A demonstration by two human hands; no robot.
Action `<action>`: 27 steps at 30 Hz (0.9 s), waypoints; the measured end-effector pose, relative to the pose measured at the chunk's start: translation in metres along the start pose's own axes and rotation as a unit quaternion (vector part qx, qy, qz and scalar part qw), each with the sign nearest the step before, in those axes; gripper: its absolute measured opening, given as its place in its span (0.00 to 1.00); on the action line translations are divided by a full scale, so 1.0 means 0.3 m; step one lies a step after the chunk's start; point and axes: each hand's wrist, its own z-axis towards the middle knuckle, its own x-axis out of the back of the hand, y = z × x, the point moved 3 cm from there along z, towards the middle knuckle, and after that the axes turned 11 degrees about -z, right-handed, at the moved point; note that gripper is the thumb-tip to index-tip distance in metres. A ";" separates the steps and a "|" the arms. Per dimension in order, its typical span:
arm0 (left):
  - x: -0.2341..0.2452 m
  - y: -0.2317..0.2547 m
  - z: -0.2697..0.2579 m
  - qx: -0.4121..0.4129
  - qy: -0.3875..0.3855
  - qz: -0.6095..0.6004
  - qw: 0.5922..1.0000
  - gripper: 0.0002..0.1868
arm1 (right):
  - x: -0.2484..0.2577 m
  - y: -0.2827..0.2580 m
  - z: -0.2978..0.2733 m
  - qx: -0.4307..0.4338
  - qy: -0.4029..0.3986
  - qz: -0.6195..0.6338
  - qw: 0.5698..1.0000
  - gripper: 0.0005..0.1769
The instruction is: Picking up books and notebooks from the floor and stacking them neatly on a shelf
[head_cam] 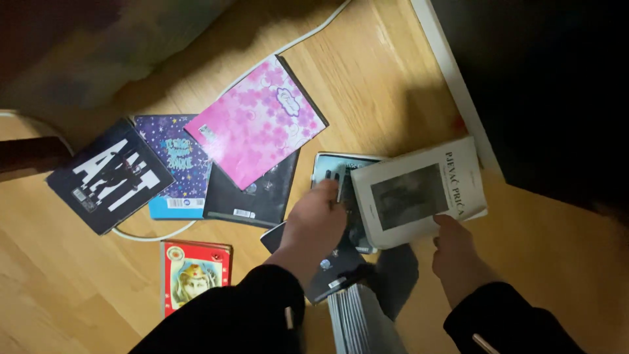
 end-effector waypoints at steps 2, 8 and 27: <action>-0.013 0.051 0.030 -0.007 -0.018 0.018 1.000 0.28 | -0.049 -0.005 0.054 -0.029 0.002 0.129 0.991 0.36; -0.109 0.073 0.151 -0.049 -0.075 0.112 0.990 0.36 | -0.088 -0.054 0.055 -0.036 -0.047 0.314 0.948 0.24; -0.033 -0.004 0.177 0.048 -0.043 -0.079 0.995 0.28 | -0.171 -0.250 -0.178 -0.053 -0.067 0.350 0.933 0.23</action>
